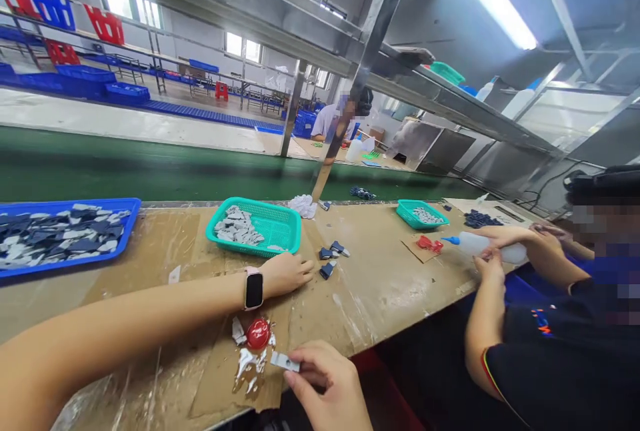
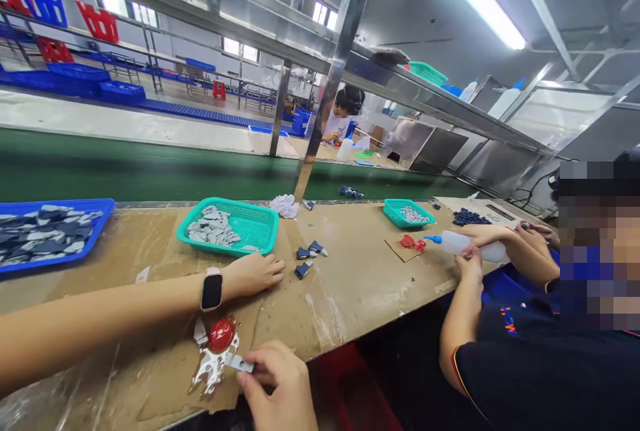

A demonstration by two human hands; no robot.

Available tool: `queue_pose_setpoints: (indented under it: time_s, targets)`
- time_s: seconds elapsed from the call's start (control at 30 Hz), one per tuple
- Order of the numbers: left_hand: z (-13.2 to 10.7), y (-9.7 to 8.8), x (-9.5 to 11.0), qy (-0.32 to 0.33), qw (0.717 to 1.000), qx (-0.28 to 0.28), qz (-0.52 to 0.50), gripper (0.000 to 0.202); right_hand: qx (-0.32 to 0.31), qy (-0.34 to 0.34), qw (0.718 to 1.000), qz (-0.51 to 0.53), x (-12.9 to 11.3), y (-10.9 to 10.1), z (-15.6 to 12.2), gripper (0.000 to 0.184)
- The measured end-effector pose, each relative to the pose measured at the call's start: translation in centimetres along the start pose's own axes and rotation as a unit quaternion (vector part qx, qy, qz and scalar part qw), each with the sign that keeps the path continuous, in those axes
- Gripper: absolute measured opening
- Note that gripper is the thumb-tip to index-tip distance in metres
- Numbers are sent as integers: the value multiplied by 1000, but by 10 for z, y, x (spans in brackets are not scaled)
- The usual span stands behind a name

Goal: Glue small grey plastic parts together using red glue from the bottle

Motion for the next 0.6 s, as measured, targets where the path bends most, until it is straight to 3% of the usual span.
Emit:
queue_pose_setpoints:
  time_s: [0.17,0.3,0.4,0.5,0.6]
  targets:
    - [-1,2,1,14,998,57,-12,24,-20,-133,977,-167,-28,36,4,20]
    - [-19,-34,-11,-44,988,141,-34,30,-33,-162,969,-185,-28,46,4,24]
    - [-68,-72,-35,-130,965,221,-51,30,-53,-189,957,-212,-30,48,2,24]
    - [-140,-100,-52,-218,934,275,-66,41,-72,-210,946,-235,-31,46,0,21]
    - [-206,-98,-52,-315,902,256,-148,45,-109,-213,938,-250,-26,46,0,18]
Point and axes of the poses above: each hand's wrist, its own z-axis towards the middle knuckle, its own y-axis out of the palm, x = y × z, the point moved 9 cm from there along z, towards the middle knuckle, and after that the axes turned 6 degrees about z, right-handed, at the moved point
